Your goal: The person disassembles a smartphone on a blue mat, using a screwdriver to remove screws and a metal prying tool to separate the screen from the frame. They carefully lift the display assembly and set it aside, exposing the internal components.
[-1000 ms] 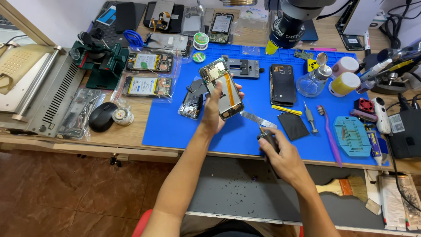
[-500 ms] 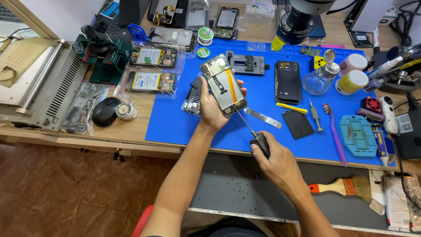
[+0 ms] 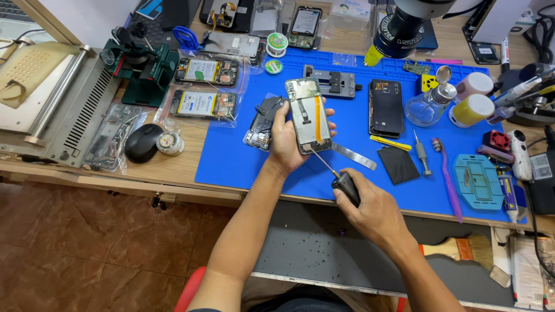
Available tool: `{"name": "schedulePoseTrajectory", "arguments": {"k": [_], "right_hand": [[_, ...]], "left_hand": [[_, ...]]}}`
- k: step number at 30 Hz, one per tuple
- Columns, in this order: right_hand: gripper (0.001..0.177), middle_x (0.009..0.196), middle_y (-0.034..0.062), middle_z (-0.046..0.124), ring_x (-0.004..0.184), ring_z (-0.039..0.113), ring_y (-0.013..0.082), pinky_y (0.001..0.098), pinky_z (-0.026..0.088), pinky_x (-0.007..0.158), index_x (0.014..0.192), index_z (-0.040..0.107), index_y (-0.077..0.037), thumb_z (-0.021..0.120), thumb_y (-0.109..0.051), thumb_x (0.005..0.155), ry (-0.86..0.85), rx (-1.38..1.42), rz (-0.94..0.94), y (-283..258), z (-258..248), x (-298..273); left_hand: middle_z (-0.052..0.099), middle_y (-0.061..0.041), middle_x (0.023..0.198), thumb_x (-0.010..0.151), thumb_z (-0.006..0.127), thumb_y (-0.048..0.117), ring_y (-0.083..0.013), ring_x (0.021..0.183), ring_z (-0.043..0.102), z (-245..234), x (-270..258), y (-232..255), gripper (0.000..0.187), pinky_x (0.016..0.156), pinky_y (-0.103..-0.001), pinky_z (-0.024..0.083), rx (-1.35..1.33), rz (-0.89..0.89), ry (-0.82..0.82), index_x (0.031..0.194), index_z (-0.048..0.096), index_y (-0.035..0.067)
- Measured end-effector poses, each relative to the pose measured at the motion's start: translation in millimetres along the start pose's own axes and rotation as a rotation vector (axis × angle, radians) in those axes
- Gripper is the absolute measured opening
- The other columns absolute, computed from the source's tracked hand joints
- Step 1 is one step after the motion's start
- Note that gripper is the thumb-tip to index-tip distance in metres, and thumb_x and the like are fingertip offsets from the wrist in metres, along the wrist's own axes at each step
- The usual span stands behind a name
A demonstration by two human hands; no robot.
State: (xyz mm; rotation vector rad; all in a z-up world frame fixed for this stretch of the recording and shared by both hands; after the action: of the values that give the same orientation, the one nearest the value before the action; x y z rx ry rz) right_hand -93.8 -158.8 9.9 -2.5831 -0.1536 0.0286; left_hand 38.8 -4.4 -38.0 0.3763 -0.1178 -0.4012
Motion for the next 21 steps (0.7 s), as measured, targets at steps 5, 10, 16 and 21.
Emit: {"name": "schedulePoseTrajectory", "arguments": {"k": [5,10,16,21], "right_hand": [[0.043,0.085,0.0116,0.063,0.074,0.063,0.0313,0.0404,0.051,0.061,0.119,0.054,-0.02,0.055,-0.043,0.083,0.212,-0.112,-0.128,22,-10,17],[0.043,0.077,0.0077,0.059,0.066,0.062,0.0259,0.036,0.05,0.055,0.119,0.055,-0.017,0.055,-0.043,0.085,0.311,-0.216,-0.242,36,-10,30],[0.042,0.077,0.0086,0.059,0.064,0.062,0.0275,0.0361,0.049,0.053,0.119,0.055,-0.013,0.054,-0.039,0.086,0.371,-0.227,-0.253,29,-12,29],[0.041,0.076,0.0115,0.059,0.063,0.062,0.0283,0.0359,0.049,0.052,0.119,0.056,-0.008,0.057,-0.033,0.086,0.391,-0.225,-0.249,27,-21,29]], "left_hand": [[0.058,-0.022,0.114,0.089,0.038,0.055,-0.0348,0.084,0.066,7,-4,-7,0.063,0.071,-0.048,0.056,0.144,-0.12,-0.057,0.124,0.052,0.004],[0.058,-0.026,0.111,0.09,0.035,0.057,-0.0384,0.078,0.066,17,-11,-4,0.059,0.059,-0.048,0.057,0.241,-0.194,-0.071,0.121,0.051,0.01],[0.059,-0.025,0.108,0.088,0.037,0.061,-0.0392,0.082,0.064,25,-16,-4,0.06,0.058,-0.047,0.057,0.304,-0.247,-0.048,0.12,0.052,0.012],[0.062,-0.026,0.1,0.084,0.05,0.05,-0.0412,0.074,0.064,2,-4,-12,0.052,0.058,-0.052,0.056,0.244,-0.268,0.055,0.118,0.059,0.011]]}}
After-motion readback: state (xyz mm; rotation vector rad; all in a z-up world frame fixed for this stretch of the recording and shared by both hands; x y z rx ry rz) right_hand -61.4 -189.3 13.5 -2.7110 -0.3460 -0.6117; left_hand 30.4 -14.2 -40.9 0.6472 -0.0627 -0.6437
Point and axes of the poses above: each hand's wrist, its own x-axis towards the middle knuckle, its own z-axis out of the palm, y = z × x, the point moved 1 cm from there along x, towards the middle knuckle
